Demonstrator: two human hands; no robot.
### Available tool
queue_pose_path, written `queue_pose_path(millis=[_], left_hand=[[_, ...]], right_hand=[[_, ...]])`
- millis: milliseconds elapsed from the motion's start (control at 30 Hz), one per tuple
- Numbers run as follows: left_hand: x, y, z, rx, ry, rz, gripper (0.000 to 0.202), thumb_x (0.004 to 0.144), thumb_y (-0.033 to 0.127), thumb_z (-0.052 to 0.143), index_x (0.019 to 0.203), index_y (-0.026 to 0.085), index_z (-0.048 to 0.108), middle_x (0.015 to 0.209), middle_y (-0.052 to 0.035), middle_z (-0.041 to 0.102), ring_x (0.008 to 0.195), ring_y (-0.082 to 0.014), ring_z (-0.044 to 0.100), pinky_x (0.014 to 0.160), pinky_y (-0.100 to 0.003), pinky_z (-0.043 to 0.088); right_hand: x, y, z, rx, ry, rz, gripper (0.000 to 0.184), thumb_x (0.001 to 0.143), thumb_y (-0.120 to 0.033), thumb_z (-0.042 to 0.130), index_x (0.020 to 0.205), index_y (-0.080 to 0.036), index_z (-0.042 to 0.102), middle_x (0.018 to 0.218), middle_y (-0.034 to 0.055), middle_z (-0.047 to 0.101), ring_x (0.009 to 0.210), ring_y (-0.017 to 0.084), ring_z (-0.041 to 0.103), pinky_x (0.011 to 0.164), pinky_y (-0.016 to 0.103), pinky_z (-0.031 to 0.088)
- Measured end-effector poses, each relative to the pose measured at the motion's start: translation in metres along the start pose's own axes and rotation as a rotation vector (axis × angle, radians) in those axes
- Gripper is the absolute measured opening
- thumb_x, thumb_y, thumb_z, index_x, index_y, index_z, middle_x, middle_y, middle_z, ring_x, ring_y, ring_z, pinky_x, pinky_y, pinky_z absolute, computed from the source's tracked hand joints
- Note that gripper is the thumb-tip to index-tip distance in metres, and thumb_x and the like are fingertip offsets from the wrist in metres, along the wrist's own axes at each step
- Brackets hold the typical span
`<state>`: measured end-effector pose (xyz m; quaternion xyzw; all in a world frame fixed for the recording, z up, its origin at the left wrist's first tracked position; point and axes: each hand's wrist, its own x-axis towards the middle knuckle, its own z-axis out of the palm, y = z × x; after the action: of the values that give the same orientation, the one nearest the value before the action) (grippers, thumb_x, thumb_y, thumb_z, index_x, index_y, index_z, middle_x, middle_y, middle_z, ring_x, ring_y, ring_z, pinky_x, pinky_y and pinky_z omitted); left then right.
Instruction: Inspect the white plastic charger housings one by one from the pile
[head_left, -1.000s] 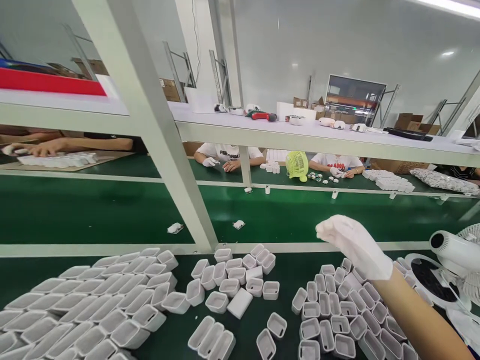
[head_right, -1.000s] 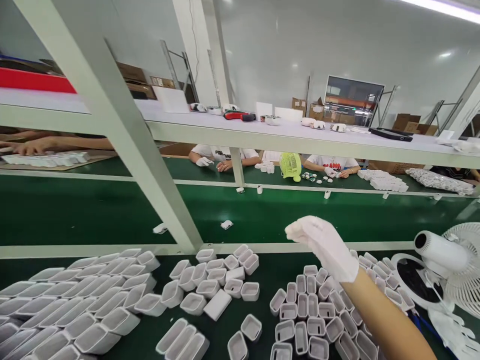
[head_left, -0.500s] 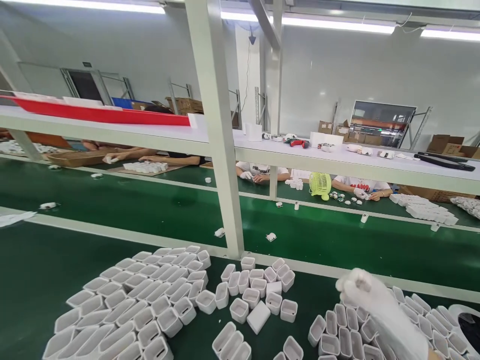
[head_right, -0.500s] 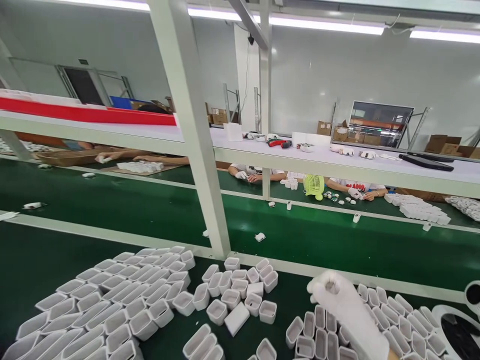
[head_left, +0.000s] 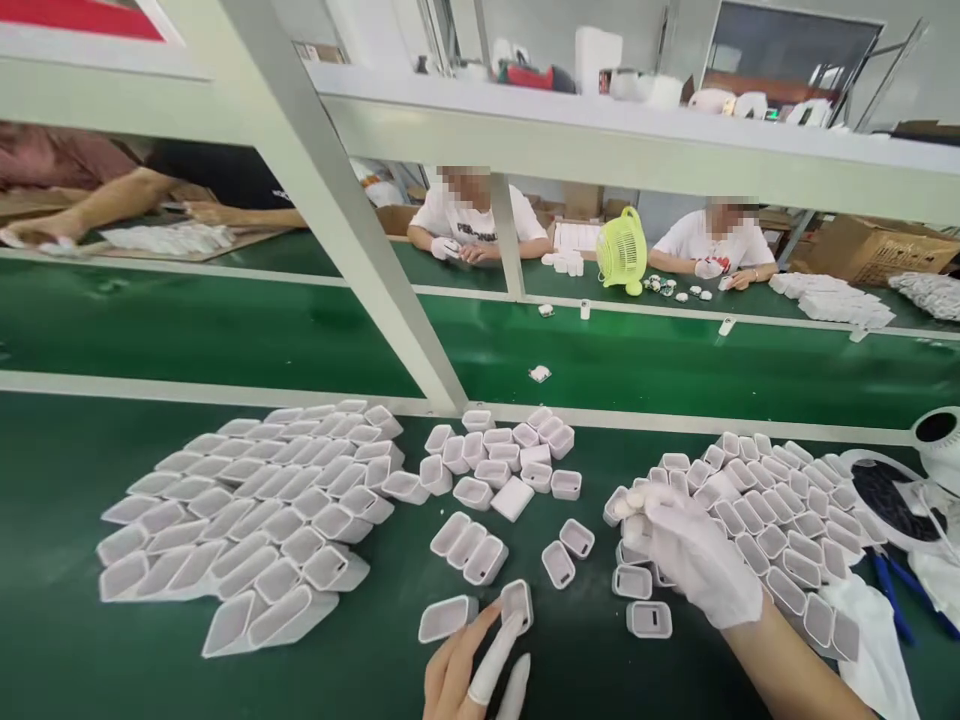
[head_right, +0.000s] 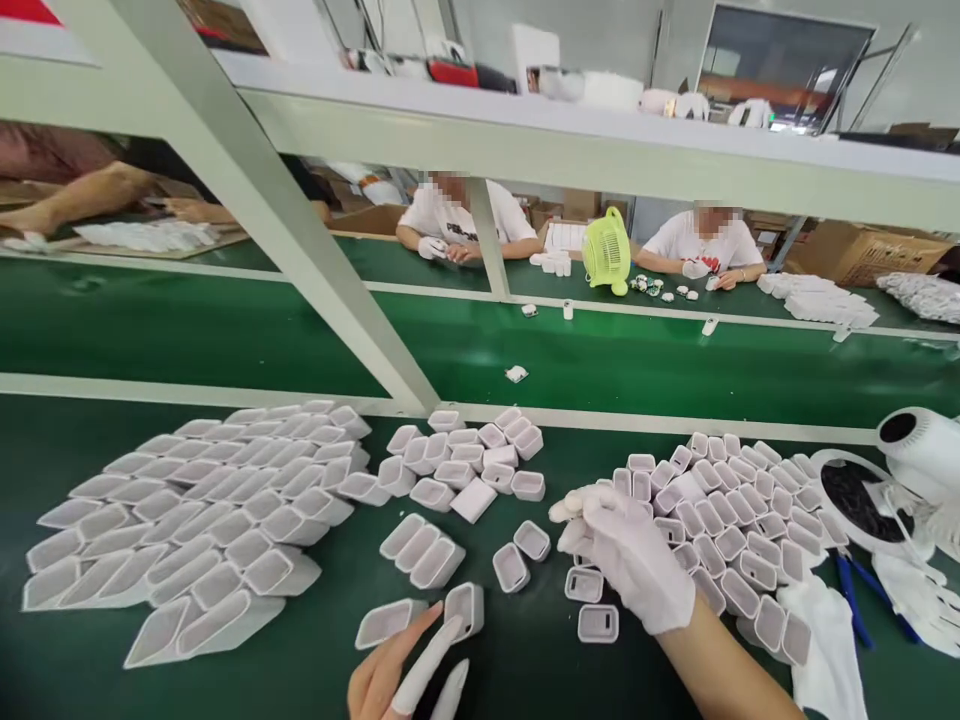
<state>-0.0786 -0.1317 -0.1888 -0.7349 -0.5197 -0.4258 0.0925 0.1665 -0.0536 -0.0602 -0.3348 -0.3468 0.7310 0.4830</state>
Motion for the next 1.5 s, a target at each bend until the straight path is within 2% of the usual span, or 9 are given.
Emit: queue_pose_path(millis=[267,433,567,667,833,967,1133,1300,1500], left_hand=[[0.049,0.049,-0.001,-0.200,0.064,0.071,0.034,0.082,0.013,0.058,0.113,0.024,0.062,0.102,-0.0073,0.068,0.089,-0.0235,0.065,0.078,-0.037,0.053],[0.070,0.078,0.015,-0.451,0.149,0.192,0.025,0.086,0.016,0.053,0.108,0.024,0.061,0.097,-0.0067,0.069,0.080,-0.0207,0.064,0.072,-0.036,0.053],[0.106,0.063,-0.003,-0.440,-0.051,0.356,0.024,0.088,0.015,0.049,0.108,0.019,0.061,0.093,-0.0086,0.069,0.086,-0.0217,0.062,0.077,-0.037,0.051],[0.161,0.028,-0.009,-0.291,-0.194,0.403,0.027,0.089,0.013,0.049,0.114,0.019,0.059,0.101,-0.0088,0.068,0.092,-0.0218,0.060,0.082,-0.038,0.047],[0.272,-0.039,0.058,0.207,-0.743,0.271,0.033,0.091,0.023,0.049,0.123,0.021,0.058,0.130,-0.0111,0.058,0.121,-0.0309,0.047,0.096,-0.047,0.043],[0.320,-0.068,0.142,0.324,-0.877,0.231,0.035,0.089,0.019,0.056,0.123,0.017,0.057,0.137,-0.0145,0.050,0.128,-0.0326,0.042,0.099,-0.049,0.043],[0.331,-0.072,0.213,0.365,-0.966,0.226,0.041,0.091,0.032,0.061,0.128,0.018,0.053,0.143,-0.0114,0.044,0.129,-0.0311,0.045,0.105,-0.056,0.040],[0.330,-0.068,0.238,0.294,-1.005,0.261,0.037,0.091,0.033,0.061,0.124,0.017,0.056,0.141,-0.0111,0.046,0.128,-0.0303,0.046,0.107,-0.057,0.038],[0.310,-0.038,0.222,0.089,-1.015,0.291,0.026,0.093,0.031,0.053,0.113,0.019,0.063,0.133,-0.0099,0.055,0.127,-0.0293,0.046,0.108,-0.055,0.034]], right_hand=[[-0.010,-0.010,0.012,-0.193,0.081,-0.038,0.031,0.074,-0.052,0.076,0.082,-0.023,0.069,0.087,0.0015,0.066,0.072,0.013,0.060,0.069,0.028,0.048],[-0.009,-0.004,0.009,-0.481,0.318,-0.133,0.039,0.075,-0.055,0.073,0.067,-0.020,0.057,0.075,0.0019,0.066,0.072,0.017,0.060,0.068,0.030,0.047],[-0.006,0.004,-0.009,-0.554,0.435,-0.194,0.042,0.081,-0.059,0.064,0.067,-0.020,0.058,0.071,0.0029,0.064,0.070,0.018,0.059,0.068,0.031,0.048],[-0.008,0.006,-0.022,-0.500,0.399,-0.266,0.045,0.087,-0.059,0.056,0.065,-0.020,0.058,0.068,0.0030,0.063,0.067,0.017,0.058,0.065,0.030,0.048],[-0.009,0.012,-0.032,-0.458,0.436,-0.271,0.048,0.089,-0.060,0.052,0.062,-0.021,0.054,0.068,0.0033,0.064,0.066,0.018,0.058,0.066,0.031,0.048],[-0.003,0.016,-0.035,-0.558,0.580,-0.236,0.044,0.083,-0.062,0.059,0.072,-0.020,0.062,0.068,0.0027,0.064,0.071,0.020,0.059,0.071,0.033,0.048],[0.004,0.016,-0.049,-0.407,0.607,-0.279,0.041,0.084,-0.059,0.060,0.070,-0.020,0.063,0.064,0.0011,0.062,0.066,0.018,0.057,0.070,0.032,0.048],[0.007,0.012,-0.066,-0.228,0.621,-0.408,0.034,0.085,-0.050,0.064,0.068,-0.021,0.062,0.071,0.0012,0.066,0.068,0.017,0.059,0.075,0.034,0.049],[0.000,0.003,-0.070,-0.193,0.757,-0.395,0.027,0.084,-0.049,0.065,0.086,-0.022,0.066,0.089,0.0030,0.070,0.086,0.021,0.064,0.090,0.040,0.049]])
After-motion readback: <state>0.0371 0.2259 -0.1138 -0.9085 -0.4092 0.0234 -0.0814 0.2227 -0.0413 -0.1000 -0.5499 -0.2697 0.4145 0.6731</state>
